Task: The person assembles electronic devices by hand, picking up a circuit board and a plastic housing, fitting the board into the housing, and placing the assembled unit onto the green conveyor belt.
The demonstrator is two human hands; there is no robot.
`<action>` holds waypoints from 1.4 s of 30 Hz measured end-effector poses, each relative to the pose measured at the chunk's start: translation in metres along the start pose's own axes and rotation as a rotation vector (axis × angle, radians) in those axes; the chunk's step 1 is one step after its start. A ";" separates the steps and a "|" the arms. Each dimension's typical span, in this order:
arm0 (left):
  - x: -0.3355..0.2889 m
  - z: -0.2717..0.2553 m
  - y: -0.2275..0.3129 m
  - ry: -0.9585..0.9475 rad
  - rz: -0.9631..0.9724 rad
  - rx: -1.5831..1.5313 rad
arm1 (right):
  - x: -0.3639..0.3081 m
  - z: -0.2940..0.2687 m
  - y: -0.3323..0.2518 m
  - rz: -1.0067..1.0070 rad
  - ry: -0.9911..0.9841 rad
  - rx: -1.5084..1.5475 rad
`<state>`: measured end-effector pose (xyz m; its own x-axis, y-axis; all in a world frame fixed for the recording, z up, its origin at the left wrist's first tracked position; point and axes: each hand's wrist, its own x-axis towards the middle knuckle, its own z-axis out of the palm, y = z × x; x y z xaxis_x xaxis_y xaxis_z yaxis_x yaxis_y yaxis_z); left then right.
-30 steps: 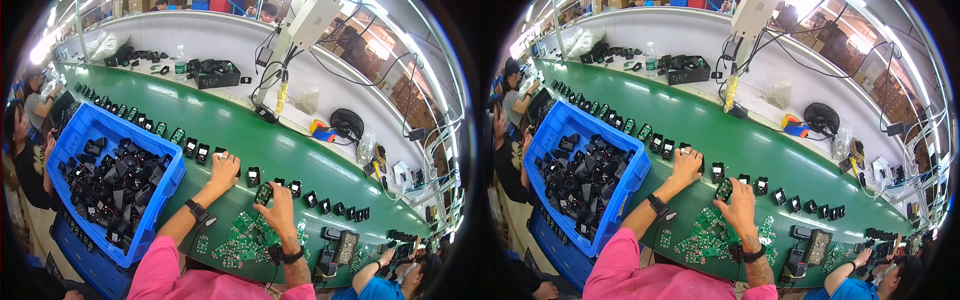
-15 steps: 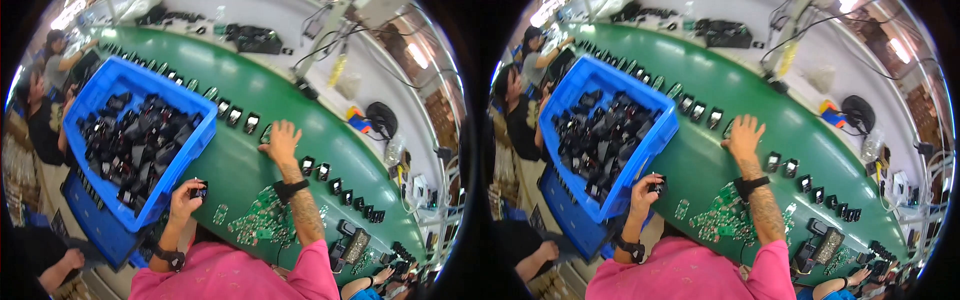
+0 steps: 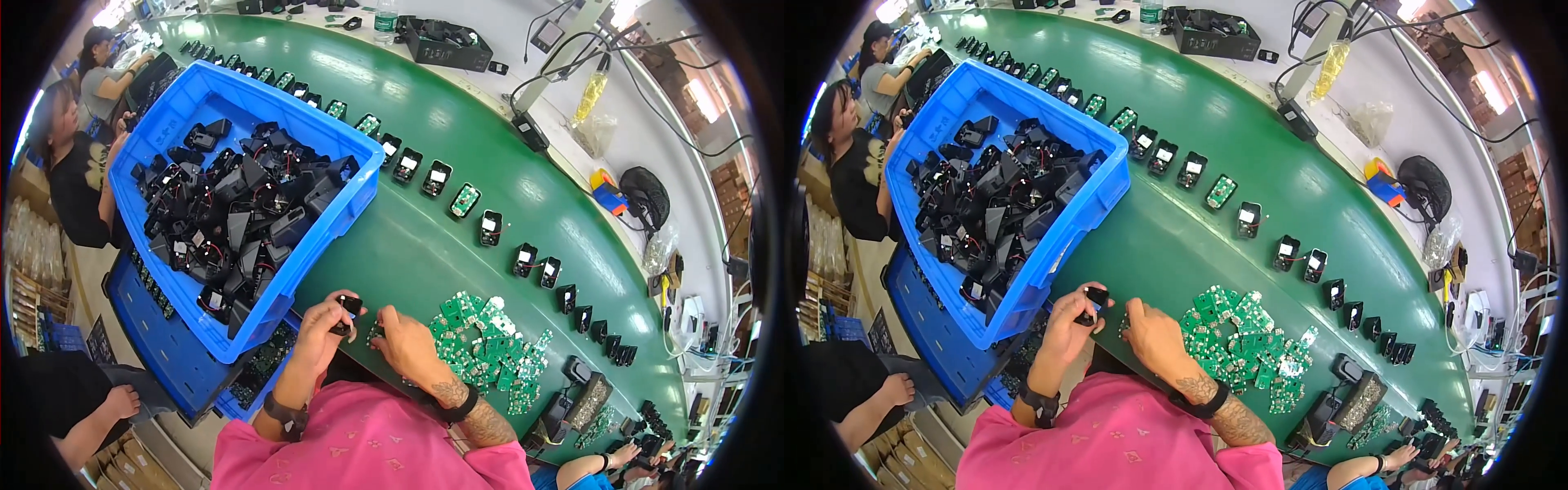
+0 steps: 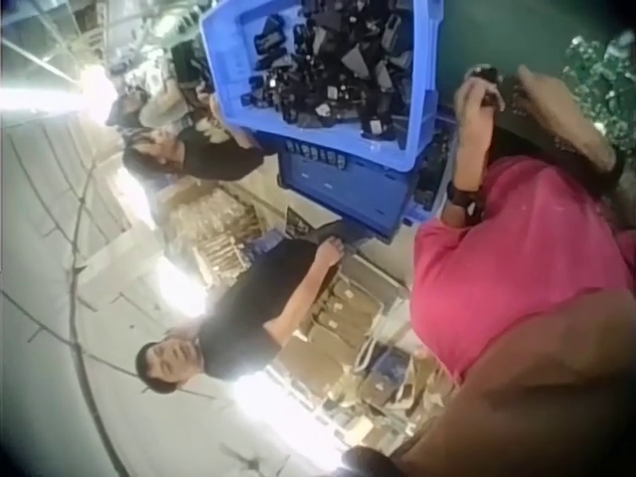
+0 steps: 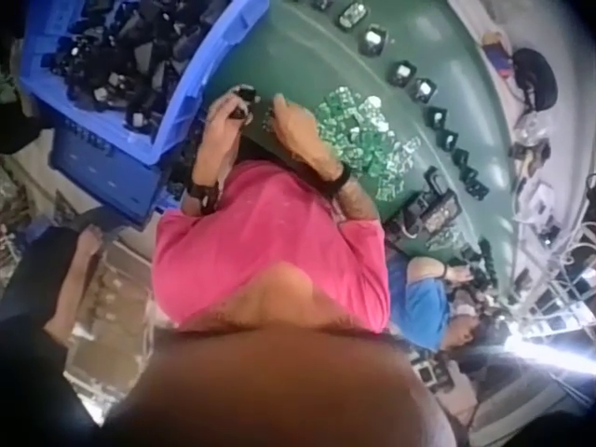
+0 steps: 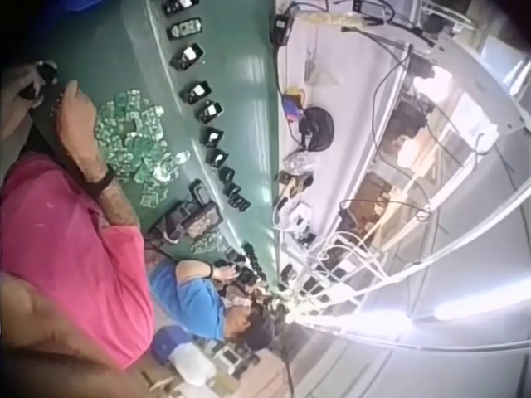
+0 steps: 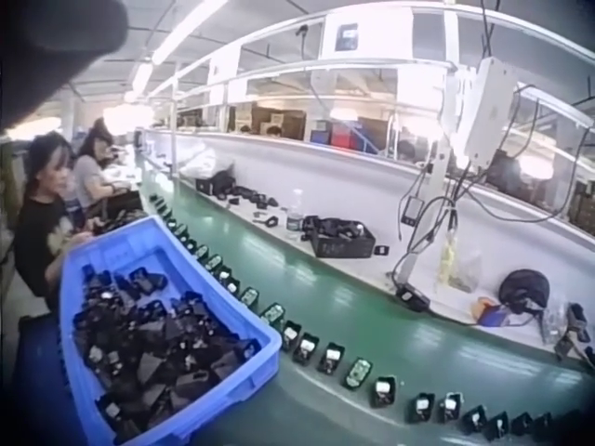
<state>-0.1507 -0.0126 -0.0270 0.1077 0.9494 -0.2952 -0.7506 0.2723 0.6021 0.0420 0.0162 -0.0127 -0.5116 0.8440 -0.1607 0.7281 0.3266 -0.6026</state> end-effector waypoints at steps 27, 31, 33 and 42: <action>0.007 0.101 -0.010 -0.496 0.428 1.442 | -0.068 -0.032 0.028 0.053 0.510 1.556; 0.008 0.100 -0.013 -0.415 0.402 1.310 | -0.071 -0.030 0.029 0.085 0.480 1.453; 0.009 0.098 -0.013 -0.409 0.396 1.288 | -0.073 -0.027 0.031 0.104 0.484 1.449; 0.007 0.102 -0.020 -0.520 0.457 1.362 | -0.076 -0.035 0.027 0.131 0.605 1.307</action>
<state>-0.0687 0.0047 0.0342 0.4678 0.8586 0.2094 0.3382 -0.3929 0.8552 0.1169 -0.0241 0.0106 0.0334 0.9922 -0.1201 -0.3453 -0.1013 -0.9330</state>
